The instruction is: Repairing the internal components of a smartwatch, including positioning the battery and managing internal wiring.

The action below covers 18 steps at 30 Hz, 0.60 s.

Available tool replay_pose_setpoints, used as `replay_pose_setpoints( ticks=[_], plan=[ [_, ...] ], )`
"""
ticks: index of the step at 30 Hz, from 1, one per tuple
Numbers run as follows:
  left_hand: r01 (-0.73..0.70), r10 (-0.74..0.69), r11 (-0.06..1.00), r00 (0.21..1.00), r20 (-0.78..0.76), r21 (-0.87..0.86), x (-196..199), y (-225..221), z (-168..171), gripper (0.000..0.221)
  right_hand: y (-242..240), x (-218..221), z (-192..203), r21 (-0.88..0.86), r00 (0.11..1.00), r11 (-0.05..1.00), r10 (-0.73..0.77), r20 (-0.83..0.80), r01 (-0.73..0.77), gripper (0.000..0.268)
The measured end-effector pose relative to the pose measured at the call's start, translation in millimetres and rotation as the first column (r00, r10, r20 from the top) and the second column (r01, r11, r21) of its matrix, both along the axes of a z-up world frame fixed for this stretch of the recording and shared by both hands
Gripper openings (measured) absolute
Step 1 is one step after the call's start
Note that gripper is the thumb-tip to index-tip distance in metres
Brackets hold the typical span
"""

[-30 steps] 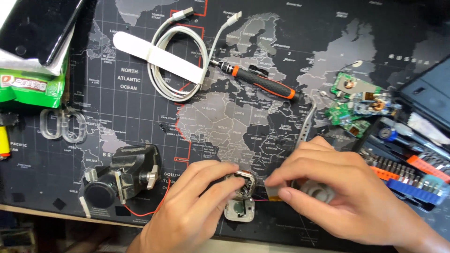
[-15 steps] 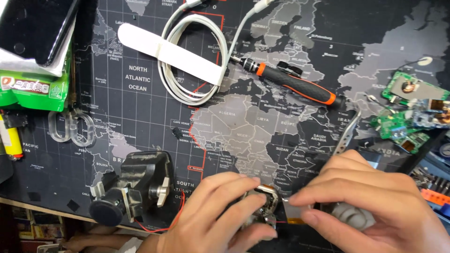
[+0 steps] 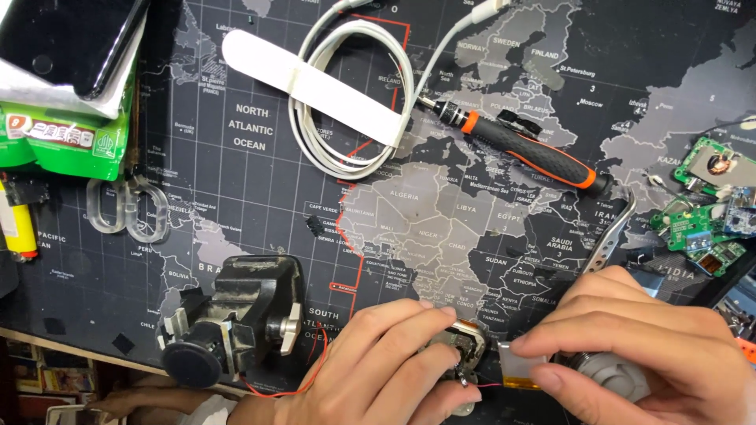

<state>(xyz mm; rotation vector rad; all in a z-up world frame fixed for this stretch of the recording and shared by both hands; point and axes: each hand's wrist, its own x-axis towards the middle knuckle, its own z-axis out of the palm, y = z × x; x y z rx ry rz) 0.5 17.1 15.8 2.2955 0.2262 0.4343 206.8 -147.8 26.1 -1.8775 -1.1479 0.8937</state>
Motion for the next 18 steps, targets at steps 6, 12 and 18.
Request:
replay_pose_setpoints(
  ticks=[6,12,18],
  plan=[
    [-0.044,0.044,0.999,0.999,-0.013,0.015,0.0,-2.5,1.1,0.03,-1.3,-0.1,-1.3,0.004,1.0,1.0,0.007,0.004,-0.007,0.019],
    [0.019,-0.02,1.0,0.999,0.03,0.009,-1.5,3.6,-5.4,0.03,0.5,-1.5,-0.1,-0.01,1.0,1.0,-0.022,0.014,0.022,0.019],
    [0.056,-0.056,0.998,0.996,0.073,-0.001,-3.0,3.1,-11.6,0.03,-0.5,-0.3,1.5,-0.037,1.0,0.999,-0.012,0.008,0.012,0.02]
  ],
)
